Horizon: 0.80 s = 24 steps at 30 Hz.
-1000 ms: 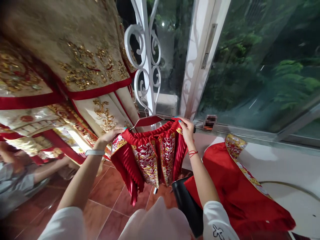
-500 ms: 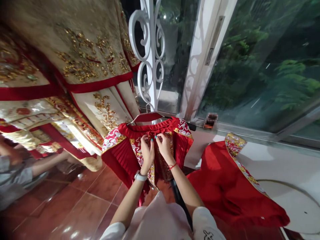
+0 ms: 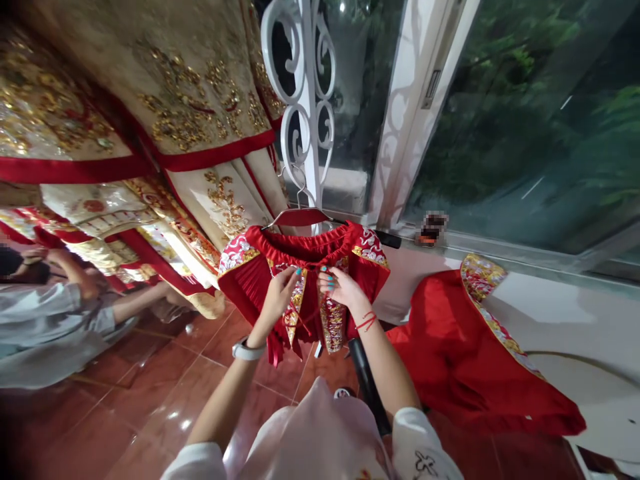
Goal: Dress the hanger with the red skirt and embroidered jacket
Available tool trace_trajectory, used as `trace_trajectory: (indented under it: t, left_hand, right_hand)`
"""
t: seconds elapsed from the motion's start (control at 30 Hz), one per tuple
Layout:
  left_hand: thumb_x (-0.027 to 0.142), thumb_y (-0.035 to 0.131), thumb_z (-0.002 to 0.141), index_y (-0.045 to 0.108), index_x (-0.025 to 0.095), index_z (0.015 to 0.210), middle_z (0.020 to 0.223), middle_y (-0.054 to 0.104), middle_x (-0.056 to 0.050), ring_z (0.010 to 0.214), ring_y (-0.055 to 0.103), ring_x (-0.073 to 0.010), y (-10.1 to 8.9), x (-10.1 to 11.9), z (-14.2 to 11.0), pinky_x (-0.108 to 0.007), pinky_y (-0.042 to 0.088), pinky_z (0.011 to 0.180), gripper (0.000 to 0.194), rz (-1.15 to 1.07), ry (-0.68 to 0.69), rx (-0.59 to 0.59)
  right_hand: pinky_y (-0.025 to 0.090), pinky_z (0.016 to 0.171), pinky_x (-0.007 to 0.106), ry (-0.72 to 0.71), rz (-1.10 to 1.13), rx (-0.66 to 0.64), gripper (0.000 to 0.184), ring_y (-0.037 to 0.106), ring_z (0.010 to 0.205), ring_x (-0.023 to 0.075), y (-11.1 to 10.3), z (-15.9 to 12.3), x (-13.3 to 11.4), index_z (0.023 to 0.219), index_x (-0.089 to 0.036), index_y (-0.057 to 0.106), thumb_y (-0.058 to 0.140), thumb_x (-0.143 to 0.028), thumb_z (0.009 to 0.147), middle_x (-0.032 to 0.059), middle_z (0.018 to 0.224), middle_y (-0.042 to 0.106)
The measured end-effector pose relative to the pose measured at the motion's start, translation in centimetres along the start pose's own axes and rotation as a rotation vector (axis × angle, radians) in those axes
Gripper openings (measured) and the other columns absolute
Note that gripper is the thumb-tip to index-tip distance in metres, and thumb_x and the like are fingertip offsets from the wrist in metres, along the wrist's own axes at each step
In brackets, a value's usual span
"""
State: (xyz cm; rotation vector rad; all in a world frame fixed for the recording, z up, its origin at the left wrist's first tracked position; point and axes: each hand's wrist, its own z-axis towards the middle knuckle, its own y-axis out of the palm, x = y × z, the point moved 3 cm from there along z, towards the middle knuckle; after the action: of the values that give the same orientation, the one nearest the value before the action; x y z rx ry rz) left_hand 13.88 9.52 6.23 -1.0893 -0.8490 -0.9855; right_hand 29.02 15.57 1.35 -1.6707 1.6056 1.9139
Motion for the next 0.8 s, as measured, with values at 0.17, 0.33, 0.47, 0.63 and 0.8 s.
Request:
trace_trajectory:
  t: [0.17, 0.33, 0.47, 0.63, 0.8]
  left_hand:
    - [0.055, 0.06, 0.084, 0.05, 0.019, 0.063, 0.053, 0.034, 0.006, 0.051, 0.028, -0.009, -4.9, 1.2, 1.6, -0.025, 0.021, 0.049, 0.043, -0.036, 0.001, -0.128]
    - [0.056, 0.064, 0.081, 0.052, 0.019, 0.066, 0.047, 0.03, 0.008, 0.043, 0.021, -0.0067, -7.2, -1.0, 0.9, -0.022, 0.013, 0.042, 0.042, -0.115, -0.107, -0.112]
    - [0.045, 0.063, 0.082, 0.051, 0.02, 0.073, 0.049, 0.024, 0.011, 0.041, 0.016, -0.0056, -5.0, -2.8, -0.3, -0.018, 0.014, 0.039, 0.03, -0.474, -0.293, -0.264]
    - [0.019, 0.061, 0.072, 0.058, 0.02, 0.09, 0.054, 0.03, 0.009, 0.041, 0.011, -0.0041, -2.2, -2.4, -1.3, -0.014, 0.009, 0.037, 0.019, -0.81, -0.575, -0.58]
    - [0.02, 0.068, 0.07, 0.068, 0.02, 0.102, 0.075, 0.053, 0.002, 0.044, 0.02, -0.0006, -2.1, -0.2, -0.3, -0.016, 0.015, 0.039, 0.032, -0.738, -0.394, -0.534]
  right_hand:
    - [0.017, 0.039, 0.016, 0.084, -0.204, -0.072, 0.036, 0.02, 0.044, 0.0047, -1.1, -3.2, -5.2, 0.071, -0.021, 0.043, 0.075, -0.032, 0.084, -0.0122, 0.053, 0.025]
    - [0.012, 0.039, 0.018, -0.03, -0.409, 0.05, 0.042, 0.015, 0.043, 0.0045, -3.2, -5.9, -6.4, 0.073, -0.021, 0.048, 0.081, -0.047, 0.075, -0.0135, 0.051, 0.024]
    - [0.021, 0.041, 0.02, -0.191, -0.703, 0.11, 0.032, 0.027, 0.045, 0.007, -2.7, -7.5, -6.7, 0.089, -0.018, 0.062, 0.071, -0.048, 0.082, -0.0091, 0.055, 0.038]
    - [0.045, 0.065, 0.027, -0.556, -1.119, 0.234, 0.014, 0.054, 0.068, 0.0139, -0.9, -8.5, -7.3, 0.095, -0.024, 0.069, 0.06, -0.026, 0.084, 0.0001, 0.086, 0.066]
    - [0.046, 0.071, 0.033, -0.756, -1.251, 0.66, 0.017, 0.055, 0.069, 0.0186, 0.0, -6.7, -5.7, 0.08, -0.023, 0.075, 0.058, -0.021, 0.083, 0.0043, 0.078, 0.063]
